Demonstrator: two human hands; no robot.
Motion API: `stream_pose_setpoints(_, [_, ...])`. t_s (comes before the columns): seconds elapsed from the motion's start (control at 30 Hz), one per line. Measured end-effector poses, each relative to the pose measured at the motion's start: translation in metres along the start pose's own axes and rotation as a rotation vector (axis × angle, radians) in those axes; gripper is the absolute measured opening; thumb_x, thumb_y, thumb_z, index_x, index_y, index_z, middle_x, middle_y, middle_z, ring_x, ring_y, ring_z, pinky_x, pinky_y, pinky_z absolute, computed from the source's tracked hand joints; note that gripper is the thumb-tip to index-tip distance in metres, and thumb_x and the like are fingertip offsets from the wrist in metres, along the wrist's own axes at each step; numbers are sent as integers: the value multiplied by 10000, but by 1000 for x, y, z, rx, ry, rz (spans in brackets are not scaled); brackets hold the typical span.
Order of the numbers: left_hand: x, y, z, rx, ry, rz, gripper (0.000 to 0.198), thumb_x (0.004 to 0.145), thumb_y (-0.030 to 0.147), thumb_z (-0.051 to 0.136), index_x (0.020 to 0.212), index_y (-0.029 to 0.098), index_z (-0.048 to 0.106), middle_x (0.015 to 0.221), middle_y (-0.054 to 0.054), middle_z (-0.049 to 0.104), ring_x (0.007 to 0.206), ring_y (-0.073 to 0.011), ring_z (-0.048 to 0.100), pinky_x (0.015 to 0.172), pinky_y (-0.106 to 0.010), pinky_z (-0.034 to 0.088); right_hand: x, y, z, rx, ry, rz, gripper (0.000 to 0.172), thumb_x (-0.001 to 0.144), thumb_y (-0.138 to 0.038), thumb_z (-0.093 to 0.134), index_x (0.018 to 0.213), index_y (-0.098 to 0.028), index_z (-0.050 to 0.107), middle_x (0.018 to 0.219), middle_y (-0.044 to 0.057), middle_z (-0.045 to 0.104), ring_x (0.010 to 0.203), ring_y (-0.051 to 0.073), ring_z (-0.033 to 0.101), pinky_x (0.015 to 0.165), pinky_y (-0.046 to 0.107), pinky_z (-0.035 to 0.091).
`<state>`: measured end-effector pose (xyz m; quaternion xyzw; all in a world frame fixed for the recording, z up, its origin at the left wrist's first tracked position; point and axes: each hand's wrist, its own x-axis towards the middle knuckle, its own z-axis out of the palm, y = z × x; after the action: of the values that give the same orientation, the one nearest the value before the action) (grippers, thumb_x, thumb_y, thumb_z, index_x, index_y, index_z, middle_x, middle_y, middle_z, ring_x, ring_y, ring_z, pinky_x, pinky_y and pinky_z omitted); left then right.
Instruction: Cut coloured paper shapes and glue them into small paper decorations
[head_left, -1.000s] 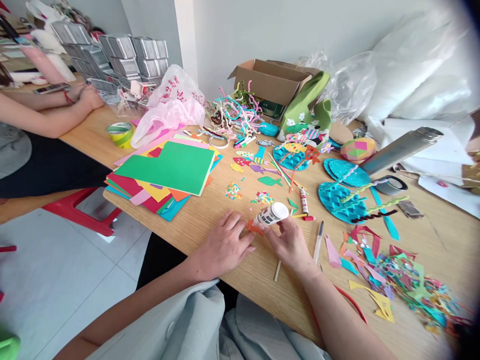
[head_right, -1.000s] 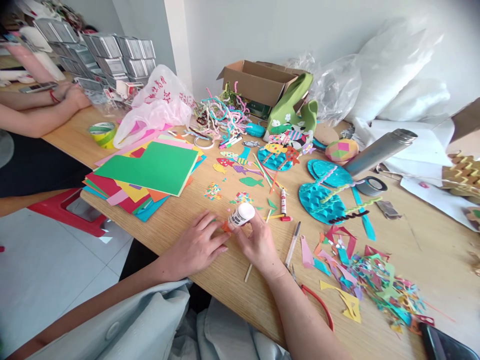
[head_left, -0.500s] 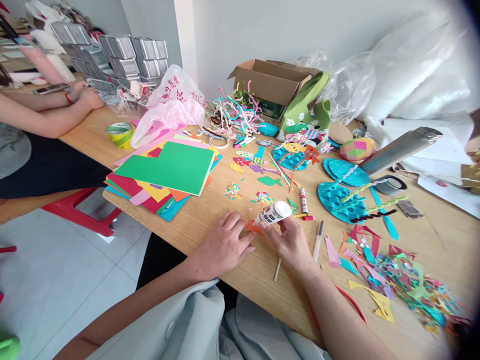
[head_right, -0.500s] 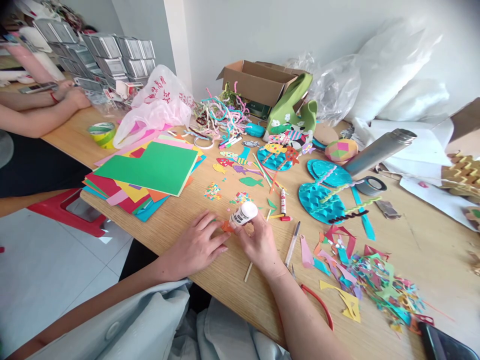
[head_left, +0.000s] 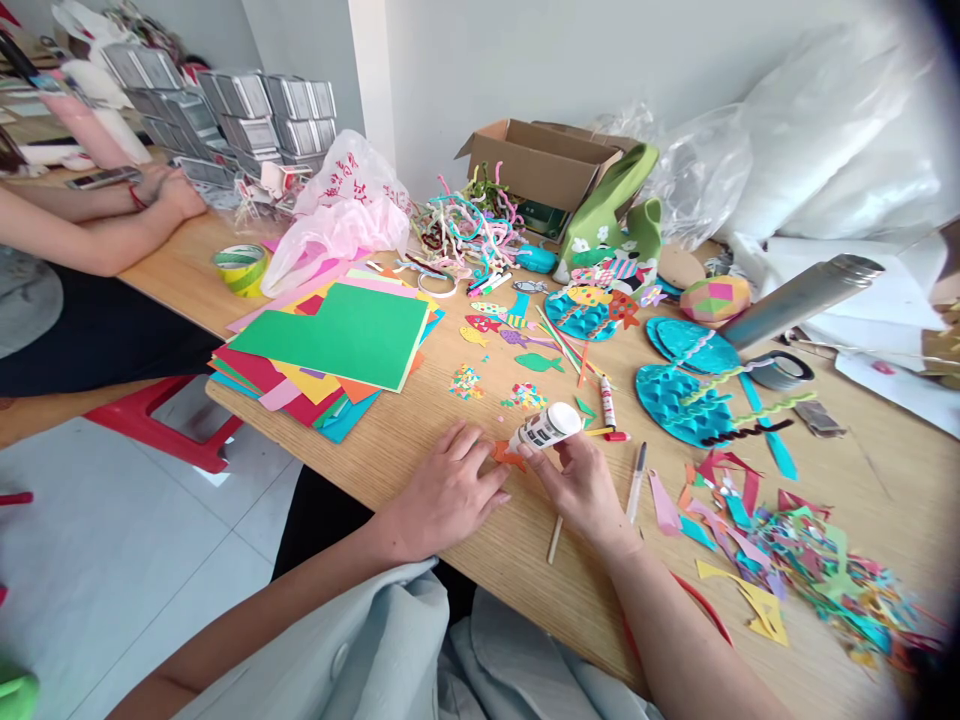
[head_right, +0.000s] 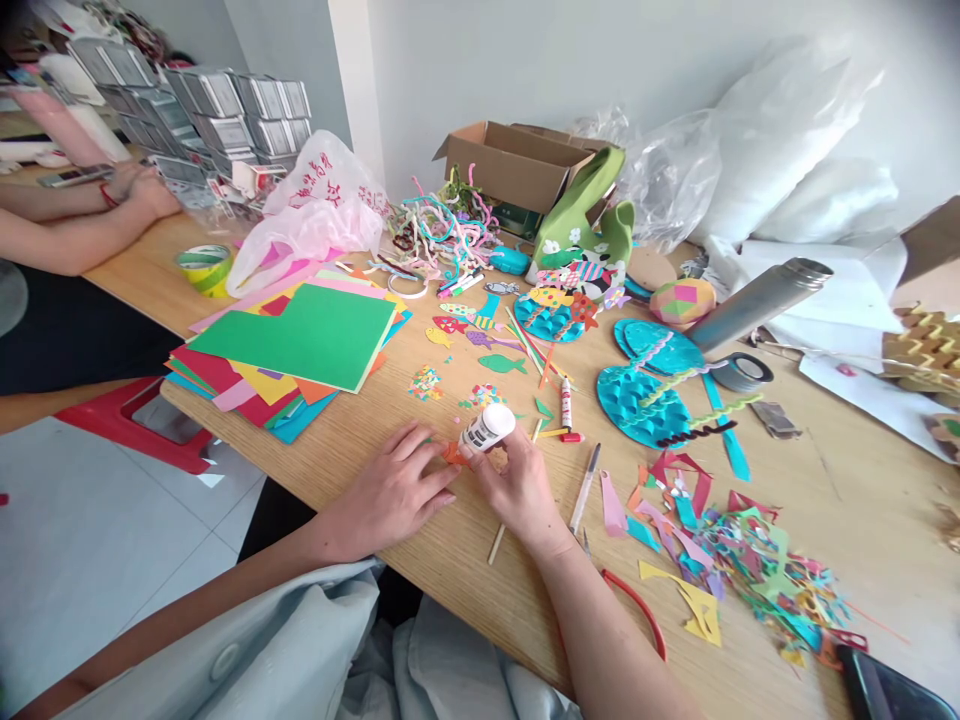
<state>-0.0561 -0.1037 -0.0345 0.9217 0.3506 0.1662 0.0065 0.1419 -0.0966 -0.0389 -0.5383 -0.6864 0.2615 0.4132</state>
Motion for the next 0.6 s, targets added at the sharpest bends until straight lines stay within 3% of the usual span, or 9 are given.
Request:
stream_pose_setpoints(0.17, [1,1,-1,-4,10,-1,303,912,361,537,1157,197,611,1150,-103,585,1235,-275,443,1108,-493,322,0,-3,2,85,-41,19,223,847,-383,654,921,-176,612,919,91,687,825,216,653,729,338,526])
stream_pose_setpoints(0.47, [1,0,-2,-62,1,-17,272,922,363,522,1112,205,634,1154,-94,595,1228,-265,447,1115,-492,324,5,-5,-7,432,269,162,274,763,-401,747,911,-201,630,939,62,693,883,209,663,818,355,537])
stream_pose_setpoints(0.6, [0,0,-1,-76,6,-28,271,918,361,529,1118,212,637,1167,-89,591,1239,-265,441,1120,-489,320,6,-6,-11,465,241,202,255,759,-379,755,915,-205,653,927,50,703,876,201,665,818,339,533])
